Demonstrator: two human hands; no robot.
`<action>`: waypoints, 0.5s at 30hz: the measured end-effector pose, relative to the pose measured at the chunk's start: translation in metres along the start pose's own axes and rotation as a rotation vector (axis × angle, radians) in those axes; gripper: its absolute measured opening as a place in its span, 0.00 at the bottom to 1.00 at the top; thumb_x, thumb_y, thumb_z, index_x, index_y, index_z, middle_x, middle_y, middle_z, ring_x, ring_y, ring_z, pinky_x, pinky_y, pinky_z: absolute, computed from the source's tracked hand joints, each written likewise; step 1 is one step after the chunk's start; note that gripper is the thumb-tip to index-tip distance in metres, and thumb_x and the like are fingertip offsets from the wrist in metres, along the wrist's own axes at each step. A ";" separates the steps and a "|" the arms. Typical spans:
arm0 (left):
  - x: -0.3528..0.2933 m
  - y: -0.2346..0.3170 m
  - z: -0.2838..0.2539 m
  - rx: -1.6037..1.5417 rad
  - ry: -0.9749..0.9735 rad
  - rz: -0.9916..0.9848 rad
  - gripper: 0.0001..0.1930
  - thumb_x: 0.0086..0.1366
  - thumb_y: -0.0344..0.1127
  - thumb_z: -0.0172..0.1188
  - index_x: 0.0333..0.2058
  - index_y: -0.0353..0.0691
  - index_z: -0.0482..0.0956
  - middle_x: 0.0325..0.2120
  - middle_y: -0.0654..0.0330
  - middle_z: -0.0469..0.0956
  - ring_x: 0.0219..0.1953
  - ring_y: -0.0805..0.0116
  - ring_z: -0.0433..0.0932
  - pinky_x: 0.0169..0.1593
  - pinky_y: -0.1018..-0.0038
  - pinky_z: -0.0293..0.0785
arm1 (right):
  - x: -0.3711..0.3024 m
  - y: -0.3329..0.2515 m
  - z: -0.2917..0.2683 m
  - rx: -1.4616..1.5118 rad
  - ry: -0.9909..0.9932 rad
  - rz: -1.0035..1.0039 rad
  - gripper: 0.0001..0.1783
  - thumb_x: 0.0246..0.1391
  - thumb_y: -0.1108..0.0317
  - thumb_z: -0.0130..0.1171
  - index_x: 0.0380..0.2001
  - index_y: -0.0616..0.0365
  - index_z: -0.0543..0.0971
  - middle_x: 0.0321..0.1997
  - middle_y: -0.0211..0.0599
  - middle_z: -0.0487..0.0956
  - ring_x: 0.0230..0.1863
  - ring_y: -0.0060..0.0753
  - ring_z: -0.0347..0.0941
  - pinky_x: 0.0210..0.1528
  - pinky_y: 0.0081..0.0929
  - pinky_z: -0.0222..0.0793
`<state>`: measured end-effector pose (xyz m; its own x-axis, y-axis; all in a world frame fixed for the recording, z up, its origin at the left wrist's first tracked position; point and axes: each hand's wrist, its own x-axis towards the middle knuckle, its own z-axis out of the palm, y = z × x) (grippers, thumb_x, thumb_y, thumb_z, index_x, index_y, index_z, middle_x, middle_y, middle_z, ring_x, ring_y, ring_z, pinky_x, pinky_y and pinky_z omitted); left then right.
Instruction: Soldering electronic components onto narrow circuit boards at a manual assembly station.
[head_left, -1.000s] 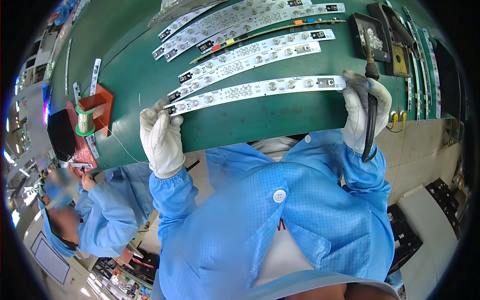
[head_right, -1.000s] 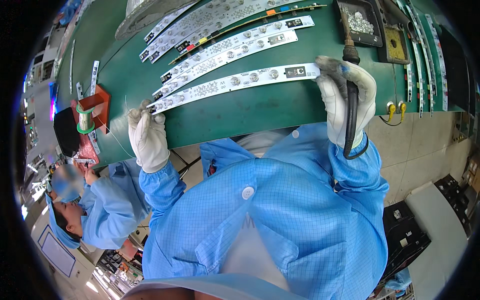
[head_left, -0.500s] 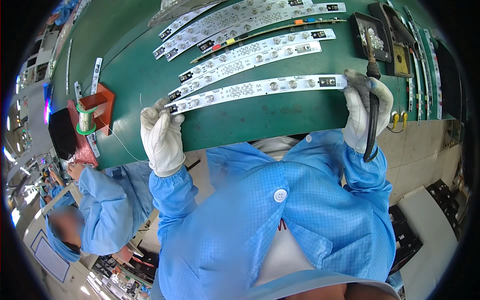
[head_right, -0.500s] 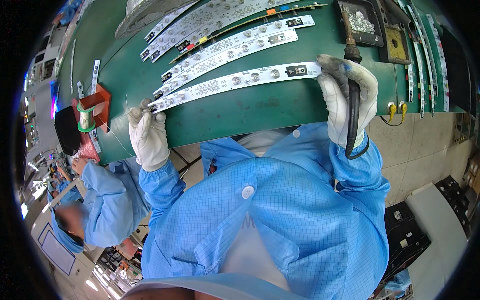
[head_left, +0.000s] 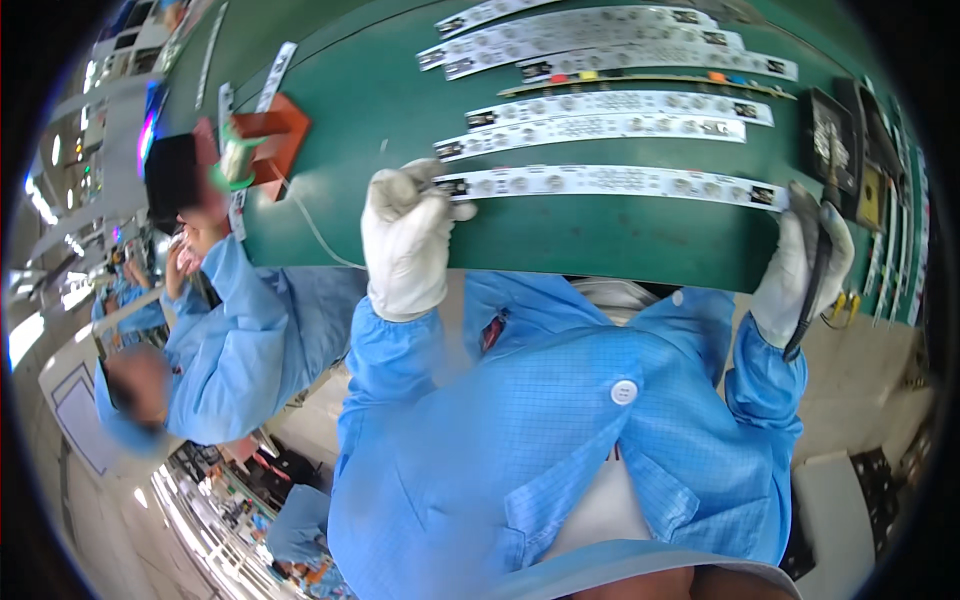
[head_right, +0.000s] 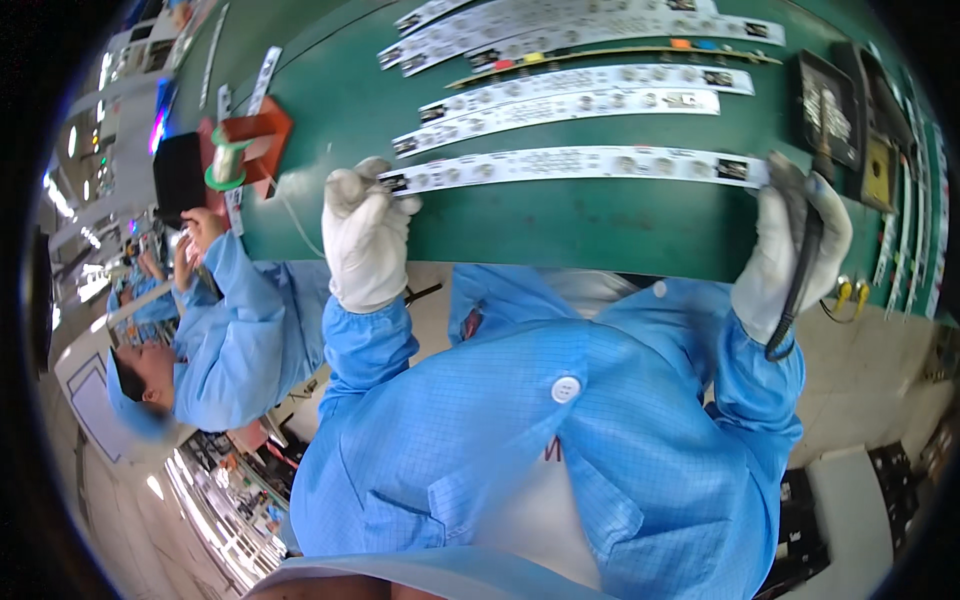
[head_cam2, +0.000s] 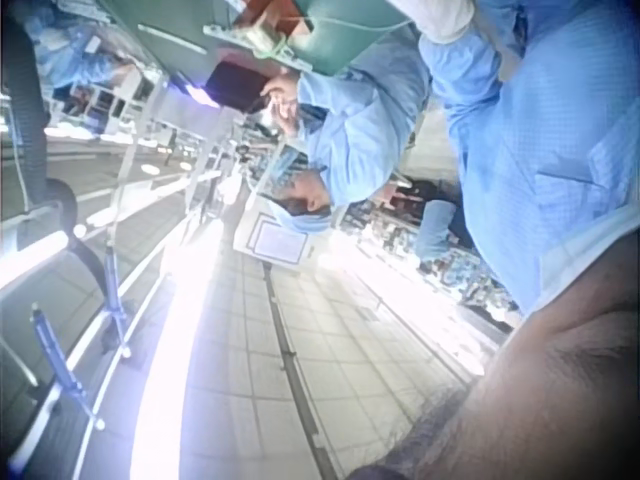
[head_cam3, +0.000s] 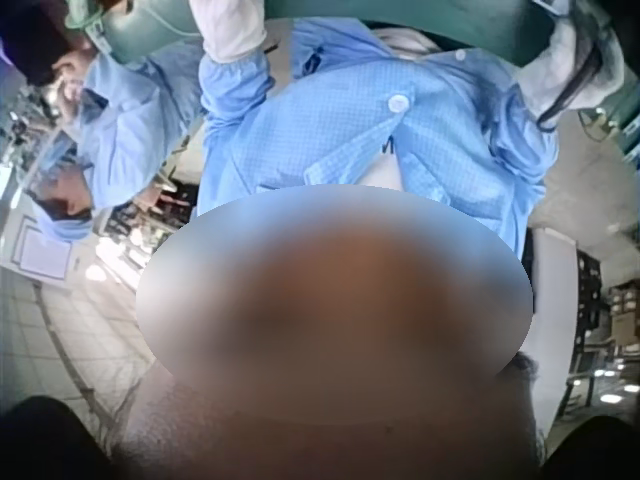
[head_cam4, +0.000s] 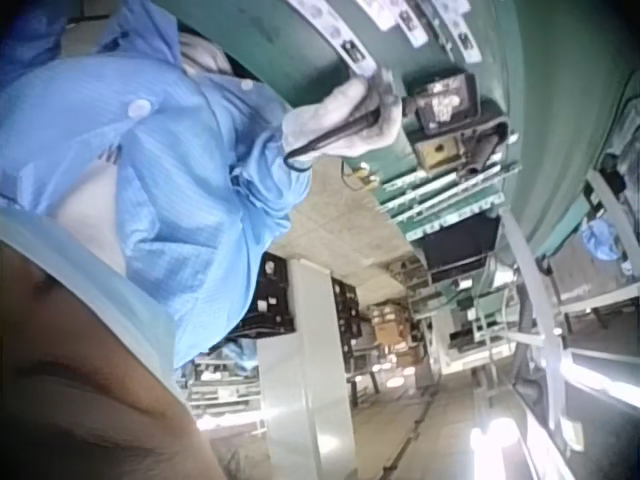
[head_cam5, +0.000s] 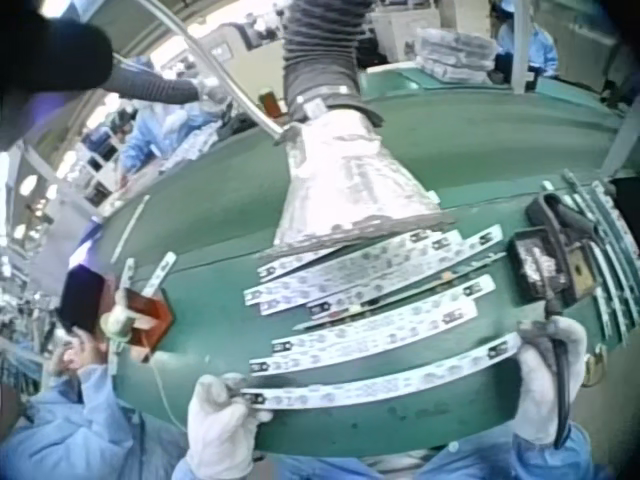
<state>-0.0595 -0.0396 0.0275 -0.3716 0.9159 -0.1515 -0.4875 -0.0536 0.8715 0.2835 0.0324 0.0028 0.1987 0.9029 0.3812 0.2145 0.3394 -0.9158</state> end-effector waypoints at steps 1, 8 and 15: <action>-0.003 0.002 0.000 -0.007 -0.035 0.003 0.14 0.57 0.20 0.59 0.31 0.40 0.62 0.45 0.47 0.71 0.35 0.61 0.78 0.40 0.69 0.81 | 0.000 -0.003 -0.002 -0.080 -0.024 -0.015 0.21 0.58 0.83 0.51 0.54 0.60 0.63 0.50 0.58 0.77 0.54 0.43 0.75 0.57 0.34 0.72; -0.014 0.018 0.002 0.006 -0.056 0.016 0.15 0.56 0.19 0.61 0.31 0.41 0.61 0.44 0.45 0.72 0.36 0.59 0.80 0.40 0.70 0.81 | -0.004 -0.007 0.005 -0.041 0.014 0.000 0.20 0.58 0.82 0.52 0.53 0.59 0.64 0.50 0.55 0.78 0.53 0.41 0.76 0.54 0.33 0.75; -0.015 0.018 0.004 -0.031 -0.055 0.025 0.15 0.56 0.19 0.61 0.32 0.40 0.62 0.43 0.45 0.73 0.38 0.59 0.80 0.39 0.69 0.82 | -0.005 -0.006 0.003 -0.101 -0.027 -0.016 0.20 0.61 0.78 0.51 0.55 0.59 0.63 0.52 0.51 0.77 0.55 0.36 0.74 0.55 0.30 0.72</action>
<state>-0.0598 -0.0531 0.0472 -0.3399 0.9348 -0.1033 -0.5031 -0.0879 0.8597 0.2780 0.0267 0.0060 0.1693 0.9048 0.3908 0.3131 0.3266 -0.8918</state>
